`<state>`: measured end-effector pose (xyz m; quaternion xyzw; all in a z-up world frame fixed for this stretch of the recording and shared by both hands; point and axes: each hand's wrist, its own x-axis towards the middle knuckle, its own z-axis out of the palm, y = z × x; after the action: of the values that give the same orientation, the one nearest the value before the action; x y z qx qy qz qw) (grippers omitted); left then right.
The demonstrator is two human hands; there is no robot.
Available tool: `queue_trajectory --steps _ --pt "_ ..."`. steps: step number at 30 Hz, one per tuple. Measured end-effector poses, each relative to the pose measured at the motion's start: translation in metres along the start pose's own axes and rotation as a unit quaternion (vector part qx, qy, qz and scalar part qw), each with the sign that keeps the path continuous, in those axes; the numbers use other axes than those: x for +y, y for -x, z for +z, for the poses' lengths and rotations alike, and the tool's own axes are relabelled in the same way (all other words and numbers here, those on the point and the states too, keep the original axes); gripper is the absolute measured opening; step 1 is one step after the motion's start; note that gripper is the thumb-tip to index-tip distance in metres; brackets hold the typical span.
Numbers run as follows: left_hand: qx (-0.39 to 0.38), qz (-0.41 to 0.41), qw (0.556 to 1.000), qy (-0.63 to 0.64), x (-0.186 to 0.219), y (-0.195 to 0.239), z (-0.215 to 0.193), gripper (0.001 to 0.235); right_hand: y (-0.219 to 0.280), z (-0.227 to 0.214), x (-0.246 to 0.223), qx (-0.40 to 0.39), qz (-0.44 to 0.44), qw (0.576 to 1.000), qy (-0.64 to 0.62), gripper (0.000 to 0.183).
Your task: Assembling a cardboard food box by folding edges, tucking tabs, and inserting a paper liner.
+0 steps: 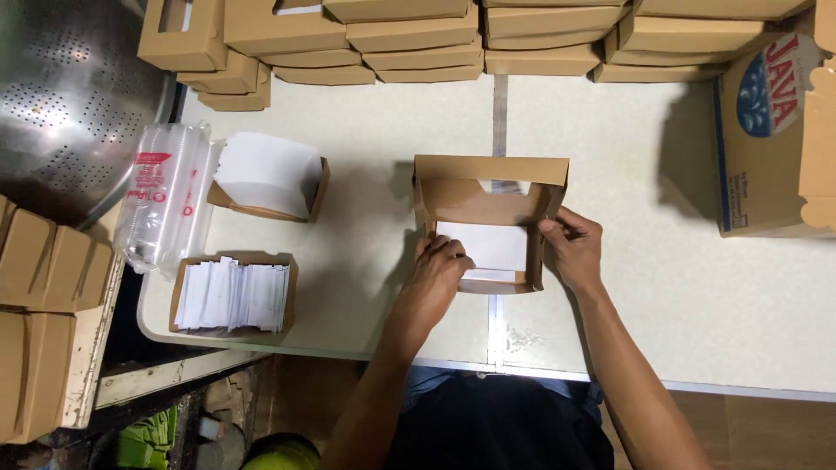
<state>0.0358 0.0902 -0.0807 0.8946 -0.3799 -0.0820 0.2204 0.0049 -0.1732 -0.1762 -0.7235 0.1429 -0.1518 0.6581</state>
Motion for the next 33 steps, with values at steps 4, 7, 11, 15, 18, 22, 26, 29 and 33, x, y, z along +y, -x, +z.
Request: queue_trajectory --steps 4,7,11,15,18,22,26,29,33 --pt "0.108 0.051 0.993 -0.008 0.004 0.001 -0.014 0.018 -0.004 -0.007 0.024 -0.018 -0.009 1.0 -0.009 0.036" --pt "0.196 0.041 0.971 0.131 0.009 0.006 -0.047 0.015 -0.005 -0.009 0.034 -0.021 -0.015 1.0 -0.014 0.033" --pt "0.225 0.004 0.953 0.204 -0.017 0.01 -0.066 0.02 -0.001 0.003 -0.067 -0.057 -0.043 0.997 -0.013 0.029" --pt "0.217 -0.061 0.939 0.259 -0.024 0.01 -0.091 0.061 0.003 -0.009 -0.094 -0.088 -0.102 0.988 0.072 0.021" --pt "0.144 -0.046 0.942 0.301 -0.03 0.006 -0.089 0.065 0.01 -0.012 -0.122 -0.115 -0.083 0.985 0.103 0.02" --pt "0.116 -0.078 0.938 0.317 -0.035 0.005 -0.086 0.046 0.011 -0.03 -0.103 -0.139 -0.055 0.978 0.143 0.009" --pt "0.071 -0.063 0.942 0.322 -0.034 0.005 -0.085 0.053 0.017 -0.02 -0.147 -0.15 -0.055 0.97 0.183 0.024" --pt "0.072 -0.044 0.96 0.266 -0.037 0.001 -0.085 0.054 0.021 -0.013 -0.169 -0.163 -0.079 0.963 0.198 0.042" --pt "0.076 -0.004 0.961 0.265 -0.035 0.009 -0.08 0.048 0.037 -0.009 -0.161 -0.157 -0.091 0.952 0.248 0.046"
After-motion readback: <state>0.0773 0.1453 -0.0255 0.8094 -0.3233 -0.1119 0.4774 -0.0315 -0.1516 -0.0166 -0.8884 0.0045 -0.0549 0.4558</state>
